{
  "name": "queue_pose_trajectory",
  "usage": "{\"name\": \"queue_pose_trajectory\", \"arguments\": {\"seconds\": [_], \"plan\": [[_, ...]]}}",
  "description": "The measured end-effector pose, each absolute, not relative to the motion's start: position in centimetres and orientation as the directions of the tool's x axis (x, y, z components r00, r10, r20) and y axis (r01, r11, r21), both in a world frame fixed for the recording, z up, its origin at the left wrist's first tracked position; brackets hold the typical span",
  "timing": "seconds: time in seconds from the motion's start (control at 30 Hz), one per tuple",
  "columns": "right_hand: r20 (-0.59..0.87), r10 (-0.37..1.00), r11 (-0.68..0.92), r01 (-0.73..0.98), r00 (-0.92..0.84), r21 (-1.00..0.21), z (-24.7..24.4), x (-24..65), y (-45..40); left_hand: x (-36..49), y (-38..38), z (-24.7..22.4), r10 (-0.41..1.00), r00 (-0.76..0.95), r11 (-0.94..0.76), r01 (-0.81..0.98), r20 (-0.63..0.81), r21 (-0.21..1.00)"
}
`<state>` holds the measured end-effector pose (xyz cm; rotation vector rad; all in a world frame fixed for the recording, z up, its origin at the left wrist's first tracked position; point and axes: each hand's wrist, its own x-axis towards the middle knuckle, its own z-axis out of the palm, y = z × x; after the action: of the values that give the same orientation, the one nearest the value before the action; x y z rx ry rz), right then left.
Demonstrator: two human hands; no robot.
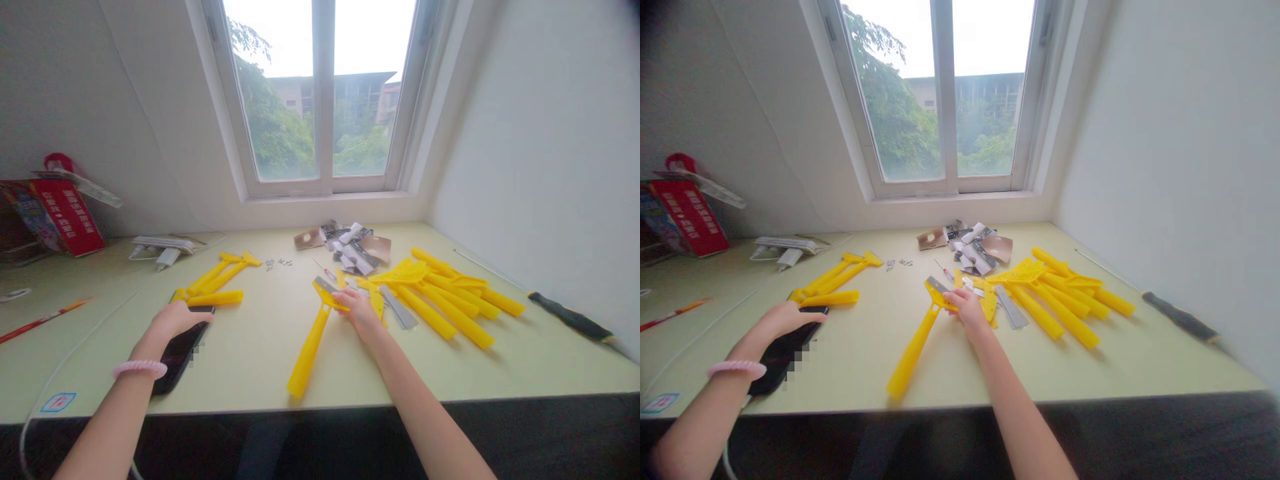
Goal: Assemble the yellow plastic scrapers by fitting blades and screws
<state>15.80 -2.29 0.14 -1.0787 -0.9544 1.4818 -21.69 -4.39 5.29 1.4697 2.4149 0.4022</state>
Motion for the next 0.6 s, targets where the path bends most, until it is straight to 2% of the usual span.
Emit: {"name": "queue_pose_trajectory", "arguments": {"seconds": [0.13, 0.43, 0.53, 0.6], "plan": [[-0.14, 0.987, -0.156, -0.27, -0.079, -0.95, 0.1, 15.8, -2.2, -21.7, -4.1, 5.1, 0.924, -0.362, 0.38, 0.903, -0.122, 0.202], [-0.137, 0.988, -0.153, -0.304, -0.073, -0.94, 0.1, 15.8, -2.2, -21.9, -3.8, 4.7, 0.925, -0.362, 0.374, 0.919, -0.113, 0.121], [-0.148, 0.986, -0.164, -0.305, -0.076, -0.938, 0.1, 15.7, -2.3, -19.5, -3.6, 4.5, 0.916, -0.397, 0.389, 0.914, 0.06, 0.115], [-0.146, 0.986, -0.164, -0.307, -0.08, -0.938, 0.1, 15.7, -2.3, -16.4, -3.4, 4.5, 0.915, -0.328, 0.286, 0.938, 0.236, 0.196]]}}
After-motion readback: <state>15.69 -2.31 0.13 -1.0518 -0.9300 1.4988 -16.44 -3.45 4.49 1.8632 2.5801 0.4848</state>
